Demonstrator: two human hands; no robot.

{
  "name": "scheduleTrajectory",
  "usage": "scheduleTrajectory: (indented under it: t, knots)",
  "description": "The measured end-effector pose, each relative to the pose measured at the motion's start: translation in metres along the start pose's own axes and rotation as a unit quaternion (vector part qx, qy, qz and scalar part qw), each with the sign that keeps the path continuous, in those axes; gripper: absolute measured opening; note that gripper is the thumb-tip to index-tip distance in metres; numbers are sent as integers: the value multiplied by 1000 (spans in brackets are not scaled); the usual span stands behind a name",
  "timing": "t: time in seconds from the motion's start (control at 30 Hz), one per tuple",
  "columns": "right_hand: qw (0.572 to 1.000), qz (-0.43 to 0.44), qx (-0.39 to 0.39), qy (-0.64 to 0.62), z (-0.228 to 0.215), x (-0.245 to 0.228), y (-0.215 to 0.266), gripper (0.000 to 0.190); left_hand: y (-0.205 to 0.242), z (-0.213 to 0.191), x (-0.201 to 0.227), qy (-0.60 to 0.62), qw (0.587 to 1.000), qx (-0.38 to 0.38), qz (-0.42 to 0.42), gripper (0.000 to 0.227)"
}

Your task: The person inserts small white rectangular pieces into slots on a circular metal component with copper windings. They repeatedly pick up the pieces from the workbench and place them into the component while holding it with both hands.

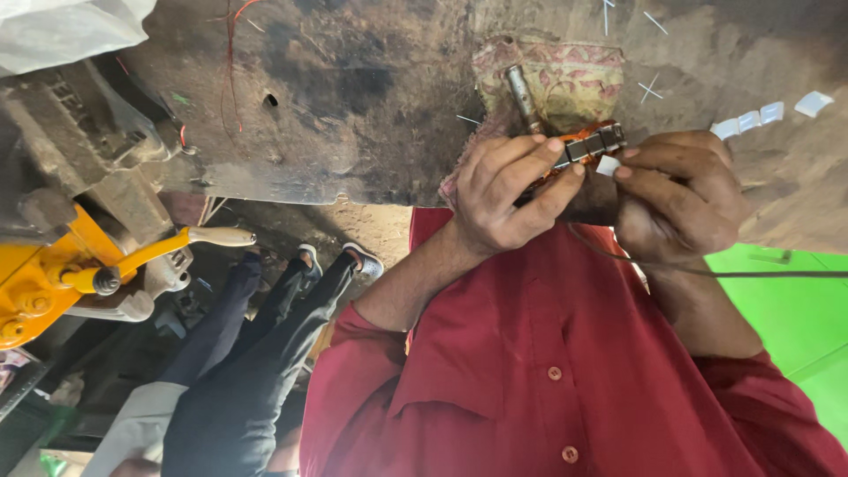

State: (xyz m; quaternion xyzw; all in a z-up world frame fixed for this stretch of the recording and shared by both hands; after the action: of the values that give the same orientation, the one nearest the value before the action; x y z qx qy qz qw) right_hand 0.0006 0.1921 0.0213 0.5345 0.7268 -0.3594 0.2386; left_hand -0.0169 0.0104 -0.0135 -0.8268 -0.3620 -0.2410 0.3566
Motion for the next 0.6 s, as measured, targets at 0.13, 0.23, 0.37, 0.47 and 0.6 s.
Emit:
scheduleTrajectory:
  t: [0.13, 0.23, 0.37, 0.47, 0.6]
  knots:
    - [999, 4, -8, -39, 5, 8, 4, 17, 0, -3, -1, -3, 1000, -7, 6, 22]
    - [992, 17, -33, -117, 4, 19, 3, 12, 1, -2, -1, -1, 1000, -11, 9, 21]
    - [987, 42, -58, -145, -2, 23, 0, 9, 2, 1, -1, 6, 1000, -3, 8, 16]
    - [995, 23, -80, -50, -6, 12, -4, 12, 0, 3, 1, 8, 1000, -2, 5, 14]
    - [996, -10, -80, 26, -8, -1, -12, 15, -1, 5, 3, 15, 1000, -4, 3, 13]
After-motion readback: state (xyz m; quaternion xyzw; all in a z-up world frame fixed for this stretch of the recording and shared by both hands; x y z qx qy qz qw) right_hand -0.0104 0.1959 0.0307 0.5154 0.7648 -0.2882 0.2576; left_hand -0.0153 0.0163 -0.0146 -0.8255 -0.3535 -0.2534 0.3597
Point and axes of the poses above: each hand's wrist, its own y-axis away from the middle knuckle, its own z-axis out of the palm, x = y × z, the point moved 3 cm from there along -y, towards the middle knuckle, and after that the axes turned 9 degrees about -x, right-handed, at the moved point
